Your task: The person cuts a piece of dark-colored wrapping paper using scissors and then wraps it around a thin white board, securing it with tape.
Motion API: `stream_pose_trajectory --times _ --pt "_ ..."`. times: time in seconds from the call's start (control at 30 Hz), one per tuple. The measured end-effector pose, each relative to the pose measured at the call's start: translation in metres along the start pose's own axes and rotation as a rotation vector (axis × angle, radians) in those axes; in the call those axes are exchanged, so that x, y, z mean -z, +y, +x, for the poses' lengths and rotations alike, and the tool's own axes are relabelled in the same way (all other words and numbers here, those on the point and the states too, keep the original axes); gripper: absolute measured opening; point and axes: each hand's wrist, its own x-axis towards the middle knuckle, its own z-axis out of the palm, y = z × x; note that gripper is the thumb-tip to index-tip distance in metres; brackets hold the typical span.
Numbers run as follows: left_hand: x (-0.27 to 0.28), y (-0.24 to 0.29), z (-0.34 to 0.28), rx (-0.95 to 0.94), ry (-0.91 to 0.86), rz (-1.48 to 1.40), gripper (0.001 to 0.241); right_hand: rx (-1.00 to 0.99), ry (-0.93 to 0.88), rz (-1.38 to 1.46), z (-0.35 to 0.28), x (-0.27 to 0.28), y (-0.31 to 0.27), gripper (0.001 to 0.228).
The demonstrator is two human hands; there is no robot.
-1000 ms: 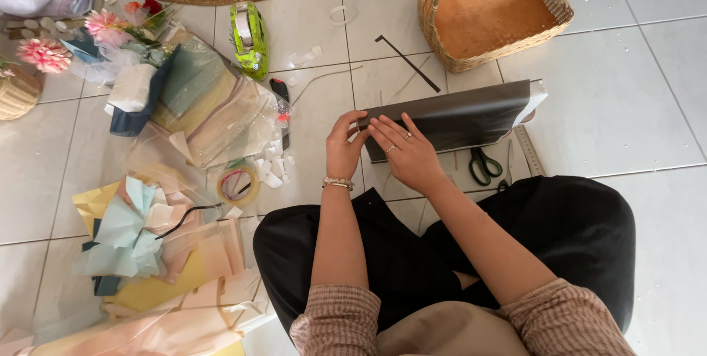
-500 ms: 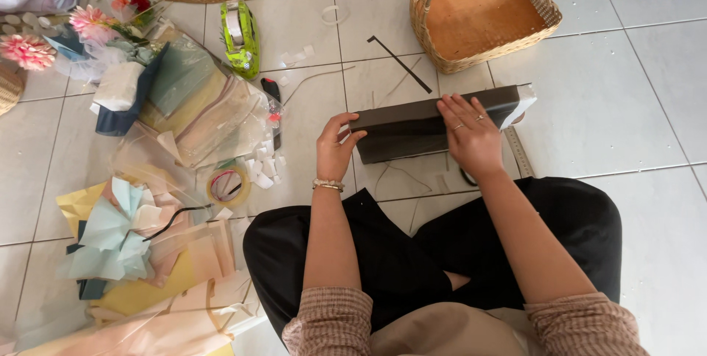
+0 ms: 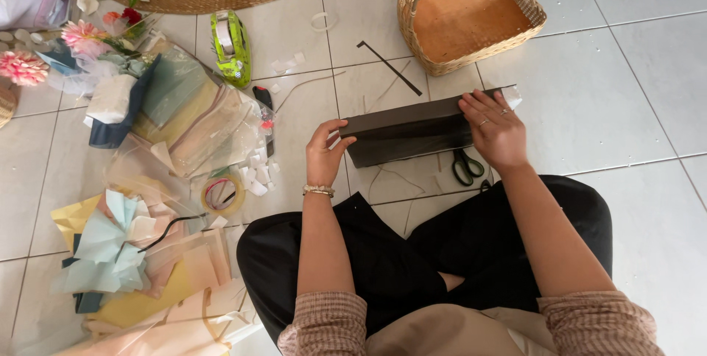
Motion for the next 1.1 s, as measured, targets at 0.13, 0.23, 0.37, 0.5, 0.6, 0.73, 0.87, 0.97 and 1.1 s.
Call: stream_pose_trajectory --times 0.13,0.23,0.37,0.5,0.6,0.73,0.87,0.97,1.1 --pt "0.000 -0.001 0.000 -0.001 0.001 -0.007 0.033 -0.020 -0.016 -0.013 -0.005 0.009 0.016 0.018" --pt "-0.001 -0.001 0.000 0.001 0.002 -0.022 0.033 -0.026 -0.029 -0.033 -0.010 0.010 0.023 0.018" --pt "0.000 0.000 0.001 -0.002 0.010 -0.038 0.033 -0.097 0.005 0.019 -0.015 0.004 0.029 0.016" --pt "-0.001 -0.003 0.002 0.010 0.005 -0.055 0.032 -0.227 -0.043 0.129 -0.020 0.004 0.038 0.016" --pt "0.000 -0.006 0.003 0.015 0.004 -0.070 0.033 -0.374 -0.082 0.304 -0.018 0.010 0.040 0.019" --pt "-0.001 -0.003 0.002 0.017 0.020 -0.078 0.033 -0.548 -0.125 0.450 0.001 0.028 0.019 0.022" --pt "0.000 -0.003 0.003 -0.007 0.036 -0.094 0.033 -0.366 0.033 0.315 0.029 0.014 -0.019 0.025" --pt "-0.001 -0.005 0.003 -0.019 0.026 -0.097 0.033 -0.129 0.053 0.319 0.053 -0.015 -0.082 0.018" --pt "-0.002 -0.011 0.003 -0.032 0.040 -0.060 0.033 0.088 0.065 0.315 0.057 -0.084 -0.140 0.016"
